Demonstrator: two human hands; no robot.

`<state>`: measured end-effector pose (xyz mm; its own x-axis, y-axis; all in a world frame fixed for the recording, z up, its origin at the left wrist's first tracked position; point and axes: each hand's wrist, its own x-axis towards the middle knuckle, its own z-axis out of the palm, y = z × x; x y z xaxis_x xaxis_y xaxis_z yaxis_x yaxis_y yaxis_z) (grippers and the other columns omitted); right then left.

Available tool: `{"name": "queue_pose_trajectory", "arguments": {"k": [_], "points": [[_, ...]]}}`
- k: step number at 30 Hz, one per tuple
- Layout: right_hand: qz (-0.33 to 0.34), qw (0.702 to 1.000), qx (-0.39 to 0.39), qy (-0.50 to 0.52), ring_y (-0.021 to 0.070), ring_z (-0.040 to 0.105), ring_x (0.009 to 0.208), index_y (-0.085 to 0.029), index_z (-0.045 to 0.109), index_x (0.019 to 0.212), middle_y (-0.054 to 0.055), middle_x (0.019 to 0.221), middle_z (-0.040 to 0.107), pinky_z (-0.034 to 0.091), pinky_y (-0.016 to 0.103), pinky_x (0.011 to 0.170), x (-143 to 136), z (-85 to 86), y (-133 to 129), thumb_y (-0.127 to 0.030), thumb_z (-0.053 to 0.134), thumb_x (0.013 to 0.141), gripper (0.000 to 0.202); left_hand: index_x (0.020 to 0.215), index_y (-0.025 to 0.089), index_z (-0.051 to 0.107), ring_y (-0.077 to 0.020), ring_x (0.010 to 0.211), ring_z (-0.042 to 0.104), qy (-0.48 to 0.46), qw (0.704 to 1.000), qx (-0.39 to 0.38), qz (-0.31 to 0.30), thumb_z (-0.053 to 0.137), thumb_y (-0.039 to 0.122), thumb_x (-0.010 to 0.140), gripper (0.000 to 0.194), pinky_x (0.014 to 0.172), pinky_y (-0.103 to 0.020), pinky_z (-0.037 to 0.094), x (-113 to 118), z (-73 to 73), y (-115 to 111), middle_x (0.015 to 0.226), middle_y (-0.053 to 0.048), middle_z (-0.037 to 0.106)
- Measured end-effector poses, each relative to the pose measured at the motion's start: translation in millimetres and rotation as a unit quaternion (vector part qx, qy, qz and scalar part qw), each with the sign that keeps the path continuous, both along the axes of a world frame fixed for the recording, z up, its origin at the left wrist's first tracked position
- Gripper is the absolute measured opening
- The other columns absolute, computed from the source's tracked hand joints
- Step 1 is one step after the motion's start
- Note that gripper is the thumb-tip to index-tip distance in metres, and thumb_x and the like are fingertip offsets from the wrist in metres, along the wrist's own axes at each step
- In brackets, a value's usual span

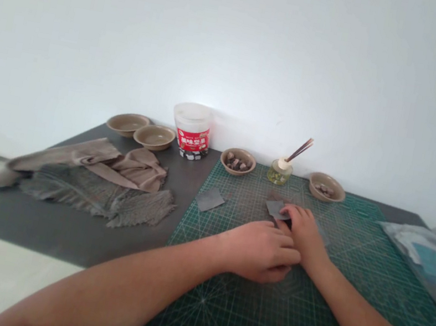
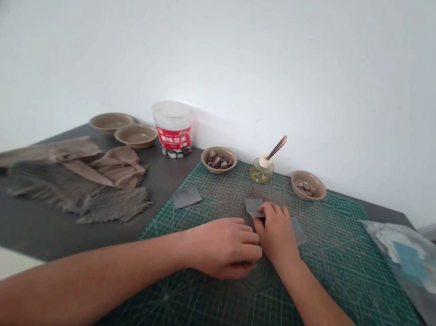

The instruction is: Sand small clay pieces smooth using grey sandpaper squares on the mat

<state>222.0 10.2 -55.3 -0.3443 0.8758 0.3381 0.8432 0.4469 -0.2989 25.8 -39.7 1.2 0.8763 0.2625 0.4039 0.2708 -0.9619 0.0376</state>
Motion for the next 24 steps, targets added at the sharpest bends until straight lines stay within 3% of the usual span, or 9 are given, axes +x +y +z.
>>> {"name": "queue_pose_trajectory", "arguments": {"k": [6, 11, 13, 15, 17, 18, 21, 24], "points": [[-0.017, 0.999, -0.015, 0.042, 0.0261, 0.062, 0.096, -0.021, 0.067, 0.098, 0.008, 0.103, 0.072, 0.046, 0.039, 0.086, -4.5, 7.8, 0.5, -0.028, 0.063, 0.090, 0.011, 0.085, 0.021, 0.058, -0.0177, 0.077, 0.061, 0.027, 0.999, -0.002, -0.020, 0.060, 0.030, 0.090, 0.010, 0.072, -0.037, 0.045, 0.0, -3.1, -5.8, 0.086, -0.001, 0.069], [-0.033, 0.996, -0.019, 0.076, 0.0236, 0.066, 0.088, -0.022, 0.069, 0.100, 0.006, 0.098, 0.074, 0.047, 0.036, 0.080, -4.2, 17.4, -6.3, -0.034, 0.060, 0.094, 0.016, 0.083, 0.022, 0.057, -0.0184, 0.074, 0.061, 0.031, 0.998, -0.060, -0.014, 0.061, 0.029, 0.088, 0.010, 0.071, -0.036, 0.046, -0.7, -5.2, -4.4, 0.081, 0.000, 0.067], [-0.040, 0.994, -0.006, 0.103, 0.0240, 0.067, 0.091, -0.022, 0.068, 0.102, 0.006, 0.101, 0.074, 0.049, 0.036, 0.083, -4.5, 23.0, -11.9, -0.034, 0.057, 0.096, 0.017, 0.087, 0.022, 0.056, -0.0173, 0.075, 0.061, -0.009, 0.992, -0.123, 0.036, 0.058, 0.024, 0.089, 0.003, 0.069, -0.033, 0.046, -7.3, -2.4, 4.1, 0.083, -0.001, 0.066], [-0.053, 0.983, 0.016, 0.174, 0.0241, 0.067, 0.091, -0.024, 0.067, 0.105, 0.006, 0.101, 0.074, 0.050, 0.037, 0.084, -5.8, 30.3, -17.4, -0.037, 0.056, 0.097, 0.019, 0.101, 0.021, 0.057, -0.0174, 0.080, 0.061, -0.108, 0.971, -0.168, 0.133, 0.051, 0.017, 0.090, 0.013, 0.069, -0.031, 0.046, -16.3, 1.4, 16.0, 0.091, -0.003, 0.065], [-0.081, 0.949, 0.040, 0.302, 0.0247, 0.068, 0.089, -0.025, 0.064, 0.106, 0.006, 0.101, 0.074, 0.053, 0.038, 0.083, -7.8, 37.5, -21.1, -0.042, 0.060, 0.095, 0.021, 0.108, 0.020, 0.057, -0.0181, 0.083, 0.060, -0.206, 0.932, -0.171, 0.246, 0.046, 0.010, 0.088, 0.025, 0.072, -0.031, 0.046, -24.0, 4.4, 27.2, 0.094, -0.004, 0.064], [-0.078, 0.924, 0.031, 0.373, 0.0250, 0.068, 0.090, -0.024, 0.063, 0.109, 0.007, 0.104, 0.073, 0.055, 0.039, 0.083, -8.7, 40.2, -21.9, -0.042, 0.061, 0.094, 0.023, 0.108, 0.021, 0.059, -0.0185, 0.084, 0.059, -0.217, 0.924, -0.171, 0.265, 0.048, 0.010, 0.088, 0.025, 0.073, -0.032, 0.045, -26.3, 5.0, 31.5, 0.094, -0.004, 0.063], [-0.021, 0.857, -0.059, 0.511, 0.0237, 0.069, 0.084, -0.024, 0.063, 0.108, 0.006, 0.102, 0.073, 0.059, 0.038, 0.075, -10.4, 42.5, -22.2, -0.040, 0.068, 0.090, 0.025, 0.112, 0.020, 0.063, -0.0194, 0.089, 0.058, -0.218, 0.921, -0.205, 0.251, 0.057, 0.023, 0.091, 0.022, 0.077, -0.032, 0.046, -26.4, 2.9, 37.4, 0.101, -0.006, 0.063], [0.043, 0.820, -0.158, 0.548, 0.0207, 0.068, 0.074, -0.022, 0.066, 0.103, 0.003, 0.093, 0.073, 0.060, 0.036, 0.068, -10.8, 38.7, -23.6, -0.039, 0.073, 0.086, 0.024, 0.116, 0.021, 0.064, -0.0189, 0.084, 0.058, -0.257, 0.890, -0.246, 0.286, 0.065, 0.038, 0.090, 0.032, 0.072, -0.030, 0.046, -22.3, -2.5, 38.2, 0.097, -0.005, 0.063]]}}
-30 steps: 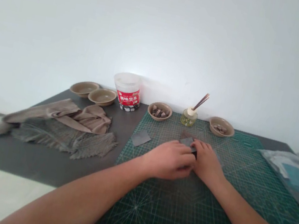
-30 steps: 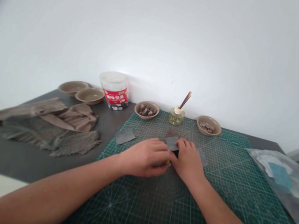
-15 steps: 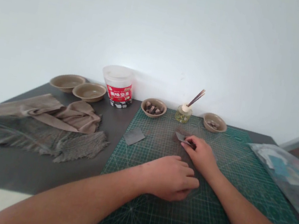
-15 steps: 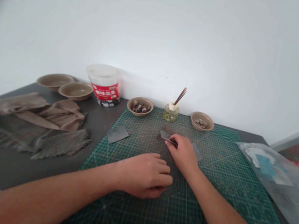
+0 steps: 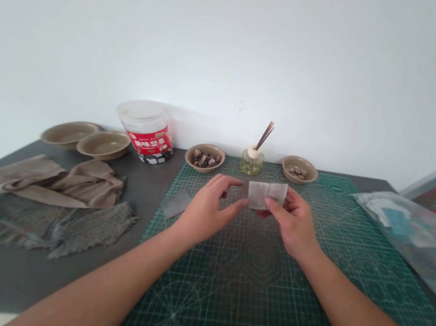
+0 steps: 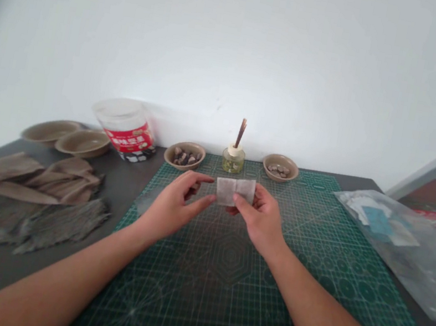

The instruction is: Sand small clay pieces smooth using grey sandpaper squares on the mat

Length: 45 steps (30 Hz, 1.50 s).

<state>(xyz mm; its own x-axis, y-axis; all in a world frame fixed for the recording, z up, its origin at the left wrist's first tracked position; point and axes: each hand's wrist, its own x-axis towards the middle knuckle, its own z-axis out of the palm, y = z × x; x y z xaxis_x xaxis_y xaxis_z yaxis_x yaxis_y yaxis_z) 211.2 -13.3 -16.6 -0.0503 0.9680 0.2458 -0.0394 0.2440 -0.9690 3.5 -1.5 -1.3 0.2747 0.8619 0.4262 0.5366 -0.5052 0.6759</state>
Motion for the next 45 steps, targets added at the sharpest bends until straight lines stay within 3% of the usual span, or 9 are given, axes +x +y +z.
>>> {"name": "queue_pose_trajectory", "arguments": {"k": [4, 7, 12, 16, 26, 31, 38, 41, 45], "points": [[0.081, 0.996, -0.025, -0.015, 0.0210, 0.071, 0.077, -0.021, 0.066, 0.104, 0.003, 0.094, 0.074, 0.061, 0.038, 0.073, -0.5, -2.4, -3.7, -0.039, 0.073, 0.086, 0.026, 0.091, 0.020, 0.067, -0.0154, 0.068, 0.053, -0.030, 0.991, -0.106, -0.071, 0.065, 0.041, 0.090, 0.022, 0.061, -0.027, 0.040, -1.2, -3.6, 5.0, 0.075, 0.000, 0.059], [0.083, 0.981, 0.045, -0.168, 0.0256, 0.069, 0.101, -0.022, 0.066, 0.117, 0.006, 0.112, 0.074, 0.056, 0.045, 0.092, 2.6, -3.9, -1.4, -0.039, 0.071, 0.088, 0.034, 0.078, 0.019, 0.064, -0.0140, 0.065, 0.050, -0.079, 0.982, -0.141, -0.094, 0.063, 0.037, 0.091, 0.022, 0.059, -0.026, 0.037, -7.0, -1.8, 10.8, 0.069, 0.001, 0.057], [0.069, 0.846, 0.169, -0.502, 0.0345, 0.044, 0.139, -0.023, 0.061, 0.137, 0.013, 0.149, 0.053, 0.035, 0.056, 0.114, 11.2, -19.8, 9.1, -0.046, 0.067, 0.092, 0.051, 0.093, 0.018, 0.071, -0.0144, 0.064, 0.051, -0.135, 0.975, -0.163, -0.074, 0.066, 0.037, 0.088, 0.021, 0.059, -0.026, 0.037, -16.8, 1.2, 18.8, 0.073, 0.000, 0.062], [0.056, 0.809, 0.173, -0.559, 0.0300, 0.049, 0.135, -0.022, 0.061, 0.139, 0.011, 0.146, 0.057, 0.039, 0.049, 0.112, 14.9, -29.6, 16.6, -0.039, 0.053, 0.101, 0.042, 0.082, 0.017, 0.067, -0.0116, 0.058, 0.045, -0.055, 0.992, -0.107, -0.027, 0.067, 0.034, 0.086, 0.017, 0.056, -0.024, 0.032, -22.3, 1.3, 22.4, 0.064, 0.003, 0.054], [-0.010, 0.803, 0.168, -0.572, 0.0263, 0.064, 0.106, -0.019, 0.074, 0.109, 0.008, 0.109, 0.076, 0.048, 0.039, 0.096, 22.1, -20.0, 21.5, -0.022, 0.054, 0.100, 0.022, 0.062, 0.018, 0.047, -0.0121, 0.061, 0.043, 0.087, 0.996, 0.002, 0.035, 0.057, 0.031, 0.089, 0.032, 0.059, -0.026, 0.030, -27.2, 3.0, 27.3, 0.061, 0.004, 0.044], [-0.093, 0.822, 0.142, -0.544, 0.0247, 0.069, 0.093, -0.017, 0.069, 0.111, 0.010, 0.105, 0.076, 0.049, 0.035, 0.081, 24.2, -10.3, 16.2, -0.022, 0.046, 0.103, 0.024, 0.073, 0.018, 0.059, -0.0127, 0.058, 0.044, -0.068, 0.988, -0.136, 0.025, 0.055, 0.035, 0.089, 0.024, 0.056, -0.025, 0.031, -29.4, -0.1, 33.1, 0.061, 0.003, 0.049], [-0.190, 0.909, 0.123, -0.350, 0.0204, 0.072, 0.077, -0.022, 0.071, 0.103, 0.003, 0.089, 0.077, 0.051, 0.030, 0.071, 28.8, -5.1, 11.6, -0.026, 0.063, 0.093, 0.014, 0.063, 0.020, 0.048, -0.0118, 0.053, 0.039, -0.245, 0.941, -0.232, 0.023, 0.058, 0.037, 0.084, 0.029, 0.052, -0.025, 0.032, -29.1, -10.5, 37.6, 0.056, 0.004, 0.042], [-0.202, 0.931, 0.107, -0.284, 0.0194, 0.072, 0.077, -0.022, 0.071, 0.102, 0.002, 0.091, 0.077, 0.053, 0.030, 0.072, 31.1, -4.4, 11.0, -0.026, 0.068, 0.087, 0.015, 0.066, 0.020, 0.051, -0.0125, 0.054, 0.039, -0.158, 0.972, -0.162, 0.064, 0.055, 0.037, 0.087, 0.028, 0.053, -0.026, 0.031, -29.7, -5.1, 34.6, 0.058, 0.004, 0.043], [-0.195, 0.908, 0.162, -0.335, 0.0201, 0.069, 0.082, -0.022, 0.073, 0.099, 0.003, 0.094, 0.076, 0.053, 0.033, 0.078, 32.8, -0.5, 9.7, -0.018, 0.066, 0.086, 0.016, 0.069, 0.019, 0.058, -0.0153, 0.065, 0.049, 0.096, 0.987, 0.014, 0.126, 0.058, 0.033, 0.085, 0.022, 0.061, -0.028, 0.035, -30.2, 3.0, 29.6, 0.066, 0.001, 0.053]]}}
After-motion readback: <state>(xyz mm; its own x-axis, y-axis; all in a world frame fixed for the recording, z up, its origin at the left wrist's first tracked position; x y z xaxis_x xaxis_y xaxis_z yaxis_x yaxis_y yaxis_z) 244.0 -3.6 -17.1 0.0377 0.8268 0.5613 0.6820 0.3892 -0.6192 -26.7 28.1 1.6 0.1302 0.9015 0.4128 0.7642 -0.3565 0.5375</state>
